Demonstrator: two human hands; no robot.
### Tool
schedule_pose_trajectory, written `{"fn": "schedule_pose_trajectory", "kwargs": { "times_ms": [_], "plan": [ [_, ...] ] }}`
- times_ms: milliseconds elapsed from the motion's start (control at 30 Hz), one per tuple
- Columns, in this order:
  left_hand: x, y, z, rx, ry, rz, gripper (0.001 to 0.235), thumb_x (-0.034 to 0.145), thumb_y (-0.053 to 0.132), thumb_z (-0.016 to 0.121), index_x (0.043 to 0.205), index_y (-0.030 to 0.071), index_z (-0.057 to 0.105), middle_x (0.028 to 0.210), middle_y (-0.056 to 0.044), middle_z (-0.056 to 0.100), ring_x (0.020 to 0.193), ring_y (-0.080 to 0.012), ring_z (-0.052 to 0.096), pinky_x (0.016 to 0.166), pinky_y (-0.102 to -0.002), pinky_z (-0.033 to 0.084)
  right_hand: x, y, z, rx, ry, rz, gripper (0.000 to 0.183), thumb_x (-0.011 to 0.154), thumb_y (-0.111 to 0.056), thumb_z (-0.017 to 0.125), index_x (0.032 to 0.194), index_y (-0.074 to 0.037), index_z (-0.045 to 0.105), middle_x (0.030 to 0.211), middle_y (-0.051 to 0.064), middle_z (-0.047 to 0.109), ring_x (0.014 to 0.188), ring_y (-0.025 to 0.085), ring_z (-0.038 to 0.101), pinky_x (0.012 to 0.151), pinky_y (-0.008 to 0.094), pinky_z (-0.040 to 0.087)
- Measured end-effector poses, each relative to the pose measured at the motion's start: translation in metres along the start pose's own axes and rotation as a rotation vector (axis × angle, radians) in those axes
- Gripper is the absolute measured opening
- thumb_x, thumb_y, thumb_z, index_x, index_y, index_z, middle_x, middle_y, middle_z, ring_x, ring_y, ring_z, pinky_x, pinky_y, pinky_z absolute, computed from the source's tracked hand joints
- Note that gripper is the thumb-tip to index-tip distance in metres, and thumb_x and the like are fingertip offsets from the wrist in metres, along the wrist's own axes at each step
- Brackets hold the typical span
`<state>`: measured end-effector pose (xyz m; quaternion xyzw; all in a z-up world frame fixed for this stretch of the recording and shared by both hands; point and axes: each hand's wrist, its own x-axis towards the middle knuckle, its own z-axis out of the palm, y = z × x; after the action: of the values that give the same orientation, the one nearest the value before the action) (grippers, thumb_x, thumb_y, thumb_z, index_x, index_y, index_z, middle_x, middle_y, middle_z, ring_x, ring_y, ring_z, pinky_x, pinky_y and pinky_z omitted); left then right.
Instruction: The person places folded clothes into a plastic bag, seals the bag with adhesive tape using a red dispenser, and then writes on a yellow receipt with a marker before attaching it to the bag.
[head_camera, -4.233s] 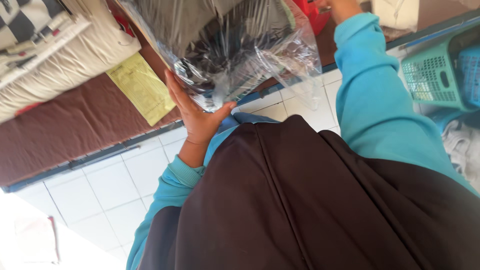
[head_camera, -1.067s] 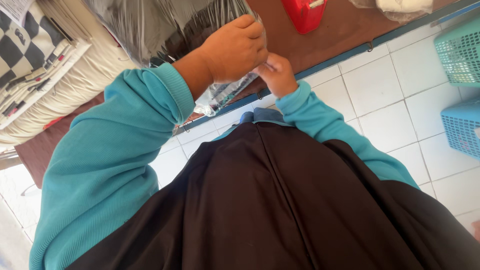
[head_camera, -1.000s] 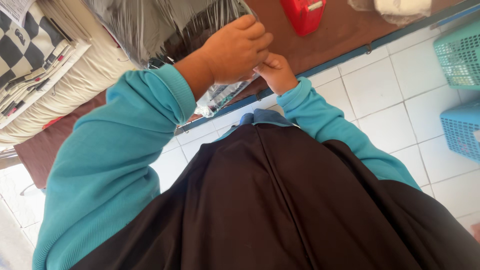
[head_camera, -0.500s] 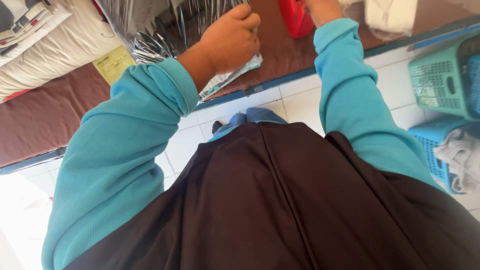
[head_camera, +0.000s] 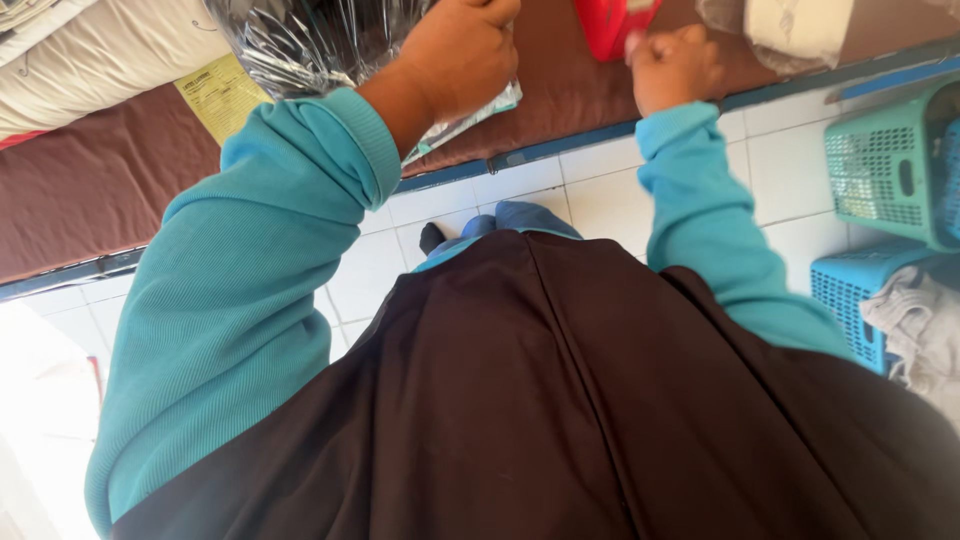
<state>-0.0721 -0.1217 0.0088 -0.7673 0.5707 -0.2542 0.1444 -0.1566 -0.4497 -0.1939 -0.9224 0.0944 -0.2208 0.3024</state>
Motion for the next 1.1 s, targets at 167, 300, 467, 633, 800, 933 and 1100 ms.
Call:
{"fn": "schedule_pose_trajectory", "kwargs": {
  "times_ms": [167, 300, 467, 633, 800, 933, 1100],
  "plan": [
    [0.003, -0.015, 0.002, -0.07, -0.13, 0.044, 0.021, 0.085, 0.032, 0.063, 0.079, 0.02, 0.079, 0.086, 0.003, 0.074, 0.109, -0.0213, 0.057, 0.107, -0.042, 0.036, 0.004, -0.024, -0.012, 0.209, 0.001, 0.154, 0.044, 0.108, -0.052, 0.071, 0.089, -0.014, 0.081, 0.075, -0.001, 0.067, 0.069, 0.014, 0.064, 0.065, 0.033, 0.052],
    [0.003, -0.003, 0.002, -0.009, -0.062, 0.037, 0.021, 0.081, 0.034, 0.062, 0.077, 0.021, 0.078, 0.084, 0.005, 0.073, 0.103, -0.0189, 0.056, 0.102, -0.04, 0.037, 0.008, -0.116, 0.007, 1.426, -0.595, 1.285, 0.036, 0.09, -0.053, 0.069, 0.076, -0.022, 0.057, 0.057, -0.009, 0.043, 0.049, 0.008, 0.038, 0.047, 0.028, 0.031],
    [0.005, -0.002, 0.009, -0.067, -0.103, 0.01, 0.019, 0.084, 0.03, 0.065, 0.071, 0.019, 0.075, 0.079, 0.008, 0.069, 0.1, -0.0176, 0.053, 0.094, -0.038, 0.036, 0.005, -0.185, 0.018, 1.349, -0.997, 1.44, 0.042, 0.09, -0.053, 0.071, 0.071, -0.023, 0.049, 0.056, -0.012, 0.037, 0.049, 0.005, 0.034, 0.049, 0.023, 0.029],
    [0.008, 0.011, 0.019, -0.109, -0.162, -0.055, 0.016, 0.077, 0.029, 0.066, 0.066, 0.02, 0.073, 0.071, 0.008, 0.067, 0.099, -0.0188, 0.052, 0.091, -0.039, 0.036, -0.007, -0.182, 0.035, 1.341, -0.952, 1.507, 0.046, 0.092, -0.057, 0.067, 0.069, -0.023, 0.045, 0.055, -0.011, 0.037, 0.049, 0.005, 0.036, 0.047, 0.022, 0.03],
    [0.01, 0.013, 0.031, -0.164, -0.157, -0.096, 0.014, 0.075, 0.028, 0.068, 0.066, 0.018, 0.074, 0.066, 0.007, 0.064, 0.097, -0.0202, 0.052, 0.089, -0.041, 0.037, -0.052, -0.187, 0.1, 1.306, -0.675, 1.438, 0.035, 0.094, -0.052, 0.061, 0.078, -0.021, 0.056, 0.061, -0.003, 0.051, 0.052, 0.01, 0.045, 0.047, 0.025, 0.033],
    [0.008, 0.009, 0.035, -0.09, -0.066, -0.092, 0.015, 0.072, 0.029, 0.067, 0.065, 0.018, 0.073, 0.066, 0.005, 0.063, 0.094, -0.0201, 0.051, 0.088, -0.042, 0.038, -0.083, -0.2, 0.118, 1.057, -0.67, 0.969, 0.05, 0.095, -0.056, 0.056, 0.083, -0.008, 0.065, 0.067, 0.005, 0.065, 0.049, 0.014, 0.055, 0.04, 0.029, 0.036],
    [0.007, -0.024, 0.007, -0.235, -0.051, 0.013, 0.015, 0.09, 0.026, 0.067, 0.091, 0.011, 0.073, 0.096, -0.004, 0.066, 0.105, -0.0253, 0.053, 0.098, -0.044, 0.04, -0.075, -0.197, 0.097, 0.799, -1.049, 0.899, 0.053, 0.093, -0.061, 0.059, 0.086, -0.009, 0.069, 0.071, 0.002, 0.067, 0.05, 0.01, 0.055, 0.041, 0.028, 0.038]
  ]
}}
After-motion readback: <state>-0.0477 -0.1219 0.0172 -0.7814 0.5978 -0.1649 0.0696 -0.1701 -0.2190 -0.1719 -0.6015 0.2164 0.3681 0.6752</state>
